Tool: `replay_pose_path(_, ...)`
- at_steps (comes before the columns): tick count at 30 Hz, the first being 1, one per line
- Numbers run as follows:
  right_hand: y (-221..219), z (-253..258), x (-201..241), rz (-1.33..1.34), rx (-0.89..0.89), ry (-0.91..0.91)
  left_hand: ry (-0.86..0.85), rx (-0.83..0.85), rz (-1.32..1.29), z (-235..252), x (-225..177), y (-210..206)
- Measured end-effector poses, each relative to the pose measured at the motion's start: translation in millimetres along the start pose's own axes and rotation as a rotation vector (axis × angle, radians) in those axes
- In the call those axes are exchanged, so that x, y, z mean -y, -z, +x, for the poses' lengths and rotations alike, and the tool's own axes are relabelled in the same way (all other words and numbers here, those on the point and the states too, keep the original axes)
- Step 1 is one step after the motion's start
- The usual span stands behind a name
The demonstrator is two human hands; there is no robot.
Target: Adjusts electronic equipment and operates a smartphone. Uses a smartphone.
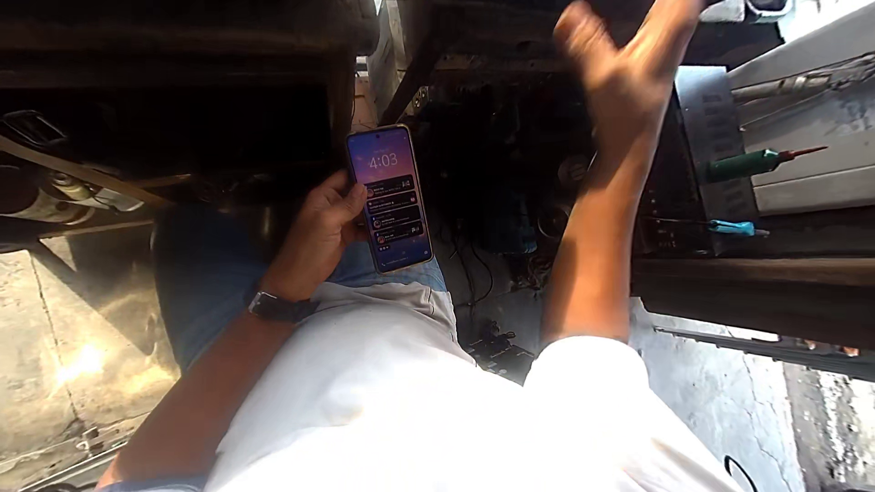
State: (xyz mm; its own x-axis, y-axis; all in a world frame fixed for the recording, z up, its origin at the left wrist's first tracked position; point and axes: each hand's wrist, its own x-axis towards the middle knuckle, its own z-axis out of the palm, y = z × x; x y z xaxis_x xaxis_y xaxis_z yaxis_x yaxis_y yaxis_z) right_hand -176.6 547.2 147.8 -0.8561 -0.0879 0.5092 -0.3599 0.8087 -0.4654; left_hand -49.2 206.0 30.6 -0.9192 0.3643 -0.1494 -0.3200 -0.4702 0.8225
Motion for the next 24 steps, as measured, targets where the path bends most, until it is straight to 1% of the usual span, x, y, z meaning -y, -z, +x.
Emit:
replay_pose_path(2, -29, -54, 34, 0.236, 0.168, 0.009, 0.002, -0.013, 0.002, 2, 0, 2)
replay_pose_path(3, -44, -84, 48, 0.377, 0.254, -0.041, 0.003, -0.012, -0.002, 3, 0, 3)
replay_pose_path(5, -66, -134, 68, 0.679, 0.439, -0.195, 0.001, -0.005, -0.006, 6, 4, 5)
replay_pose_path(7, -77, -163, 81, 0.885, 0.562, -0.323, 0.017, 0.006, 0.006, 8, 7, 6)
replay_pose_path(9, -80, -178, 89, 0.931, 0.606, -0.377, 0.038, 0.008, 0.023, 10, 9, 4)
replay_pose_path(12, -84, -184, 91, 0.903, 0.560, -0.390, 0.050, 0.023, 0.031, 12, 11, 0)
replay_pose_path(16, -88, -183, 94, 0.949, 0.519, -0.426, 0.042, 0.022, 0.034, 11, 11, 0)
replay_pose_path(19, -98, -182, 95, 0.942, 0.448, -0.412, 0.035, 0.012, 0.045, 9, 12, 1)
replay_pose_path(22, -110, -178, 94, 0.794, 0.294, -0.380, 0.043, 0.021, 0.062, 9, 12, 0)
replay_pose_path(24, -114, -175, 90, 0.703, 0.230, -0.356, 0.060, 0.029, 0.080, 9, 12, -1)
